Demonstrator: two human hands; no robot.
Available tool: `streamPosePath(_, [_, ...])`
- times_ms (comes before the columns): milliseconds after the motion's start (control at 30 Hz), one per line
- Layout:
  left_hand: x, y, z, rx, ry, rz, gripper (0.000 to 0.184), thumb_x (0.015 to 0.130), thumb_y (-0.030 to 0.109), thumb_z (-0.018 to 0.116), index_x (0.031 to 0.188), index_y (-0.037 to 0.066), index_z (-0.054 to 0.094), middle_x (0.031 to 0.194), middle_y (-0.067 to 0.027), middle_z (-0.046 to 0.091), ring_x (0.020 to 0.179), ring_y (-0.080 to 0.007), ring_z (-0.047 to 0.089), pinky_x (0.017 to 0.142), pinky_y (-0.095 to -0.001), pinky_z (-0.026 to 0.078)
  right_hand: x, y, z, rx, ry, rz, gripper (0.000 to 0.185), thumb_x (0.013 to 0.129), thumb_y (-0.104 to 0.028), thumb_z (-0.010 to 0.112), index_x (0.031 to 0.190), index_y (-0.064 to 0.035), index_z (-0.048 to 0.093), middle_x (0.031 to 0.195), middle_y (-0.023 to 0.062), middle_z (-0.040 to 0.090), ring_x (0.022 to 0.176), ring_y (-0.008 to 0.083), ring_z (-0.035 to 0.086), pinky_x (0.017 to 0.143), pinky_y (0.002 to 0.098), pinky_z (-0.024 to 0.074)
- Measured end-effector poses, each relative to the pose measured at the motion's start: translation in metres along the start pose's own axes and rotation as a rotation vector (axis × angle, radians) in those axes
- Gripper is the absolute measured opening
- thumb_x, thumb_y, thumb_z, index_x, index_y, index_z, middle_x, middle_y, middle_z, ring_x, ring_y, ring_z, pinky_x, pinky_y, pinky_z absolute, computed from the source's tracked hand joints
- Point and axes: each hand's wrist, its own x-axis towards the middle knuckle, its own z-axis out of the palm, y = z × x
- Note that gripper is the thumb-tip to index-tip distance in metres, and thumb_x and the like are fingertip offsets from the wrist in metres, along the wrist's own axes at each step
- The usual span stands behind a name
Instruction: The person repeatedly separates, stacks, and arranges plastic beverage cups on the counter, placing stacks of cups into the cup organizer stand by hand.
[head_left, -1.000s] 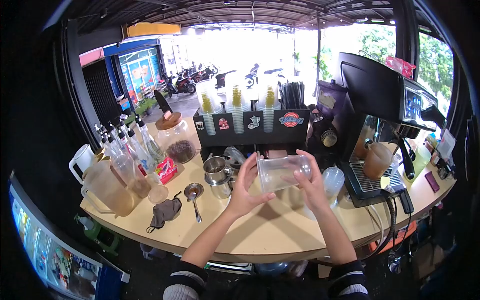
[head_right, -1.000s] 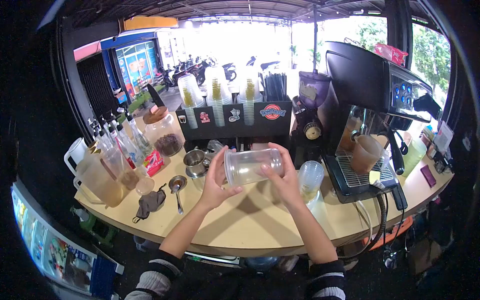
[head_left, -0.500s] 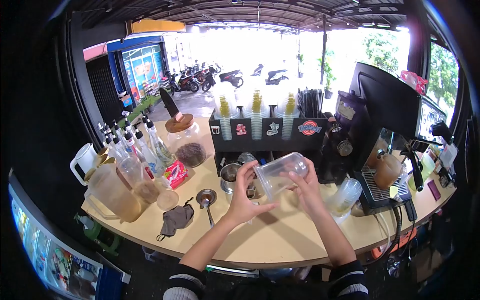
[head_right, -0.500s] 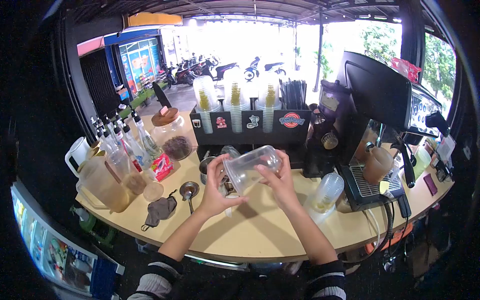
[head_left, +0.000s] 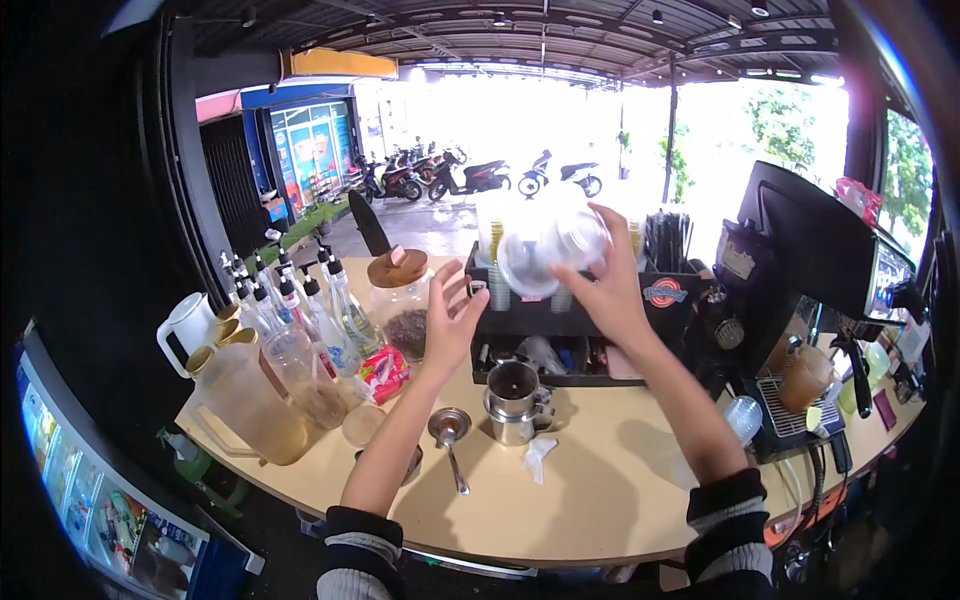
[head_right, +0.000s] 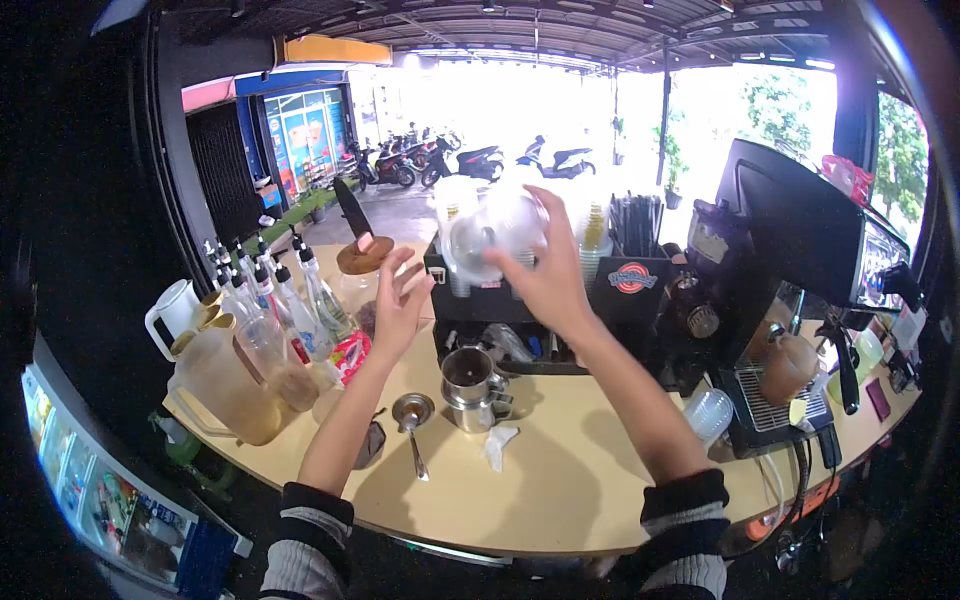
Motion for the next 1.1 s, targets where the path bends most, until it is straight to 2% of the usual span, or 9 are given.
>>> streamPosePath(33, [0.013,-0.005,-0.005,0.052,0.029,0.03,0.059,0.083,0.019,0.065,0.131,0.005,0.033,0.133,-0.0111,0.038,0.118,-0.023,0.043,0.094,-0.0373,0.038,0.021,0.006,0.005,0.004,-0.003,-0.006,0.07,0.071,-0.01,0.074,0.128,-0.0066,0.034,0.122,0.0146,0.042,0.115,0.0253,0.046,0.095,0.0393,0.0421])
streamPosePath(100, [0.031,-0.008,-0.011,0.101,0.068,0.063,0.058,0.083,0.019,0.065,0.13,0.005,0.033,0.133,-0.0114,0.038,0.118,-0.0233,0.044,0.093,-0.0374,0.039,0.063,0.016,0.012,-0.483,-0.055,-0.304,0.067,0.069,-0.013,0.073,0.126,-0.0062,0.038,0.119,0.0183,0.045,0.114,0.0319,0.046,0.096,0.0403,0.0392])
streamPosePath(133, [0.037,-0.008,-0.013,0.121,0.079,0.061,0.057,0.084,0.02,0.064,0.13,0.005,0.033,0.133,-0.0118,0.038,0.118,-0.0238,0.044,0.092,-0.0375,0.039,0.08,0.024,0.017,-0.481,-0.062,-0.31,0.067,0.069,-0.013,0.073,0.126,-0.0062,0.038,0.119,0.0183,0.045,0.114,0.0319,0.046,0.096,0.0403,0.0392])
streamPosePath(200, [0.043,-0.01,-0.017,0.143,0.094,0.055,0.058,0.083,0.02,0.064,0.13,0.005,0.034,0.133,-0.0125,0.038,0.117,-0.0249,0.044,0.092,-0.0382,0.04,0.108,0.042,0.028,-0.559,-0.126,-0.288,0.069,0.072,-0.018,0.073,0.131,-0.0148,0.038,0.125,0.0143,0.045,0.115,0.0312,0.046,0.093,0.0389,0.0412])
streamPosePath(367, [0.044,-0.013,-0.02,0.237,0.051,0.066,0.062,0.081,0.021,0.066,0.13,0.005,0.032,0.132,-0.0143,0.037,0.117,-0.0266,0.044,0.092,-0.0398,0.04,0.148,0.081,0.044,-0.639,-0.171,-0.157,0.066,0.071,-0.027,0.074,0.128,-0.0133,0.045,0.121,0.0181,0.049,0.113,0.0338,0.047,0.095,0.0415,0.0393])
streamPosePath(433, [0.048,-0.02,-0.02,0.459,-0.021,0.155,0.066,0.078,0.022,0.068,0.131,0.004,0.031,0.129,-0.0159,0.037,0.115,-0.0289,0.044,0.092,-0.0411,0.039,0.153,0.092,0.05,-0.719,-0.262,-0.043,0.065,0.069,-0.032,0.075,0.126,-0.0121,0.049,0.119,0.0196,0.049,0.112,0.0336,0.048,0.096,0.042,0.0386])
streamPosePath(600, [0.055,-0.027,-0.018,0.474,-0.041,0.229,0.07,0.076,0.024,0.069,0.131,0.003,0.03,0.128,-0.0163,0.036,0.115,-0.0313,0.043,0.09,-0.0434,0.04,0.137,0.114,0.059,-0.759,-0.331,-0.041,0.066,0.066,-0.031,0.076,0.123,-0.0093,0.051,0.114,0.0218,0.05,0.112,0.0345,0.046,0.096,0.0411,0.0383])
streamPosePath(1000, [0.046,-0.035,-0.019,0.448,-0.039,0.086,0.07,0.077,0.026,0.069,0.131,0.004,0.03,0.13,-0.014,0.037,0.116,-0.0304,0.043,0.087,-0.0448,0.042,0.117,0.118,0.057,-0.74,-0.257,-0.031,0.063,0.071,-0.027,0.072,0.126,-0.0084,0.047,0.115,0.0204,0.049,0.113,0.0347,0.046,0.097,0.0396,0.0384])
streamPosePath(1100, [0.04,-0.023,-0.017,0.444,-0.068,0.026,0.068,0.081,0.026,0.066,0.134,0.007,0.029,0.135,-0.0123,0.032,0.125,-0.0275,0.037,0.098,-0.0443,0.036,0.116,0.118,0.058,-0.77,-0.245,-0.014,0.065,0.072,-0.028,0.071,0.129,-0.0108,0.044,0.119,0.0206,0.047,0.115,0.0342,0.046,0.096,0.04,0.0388])
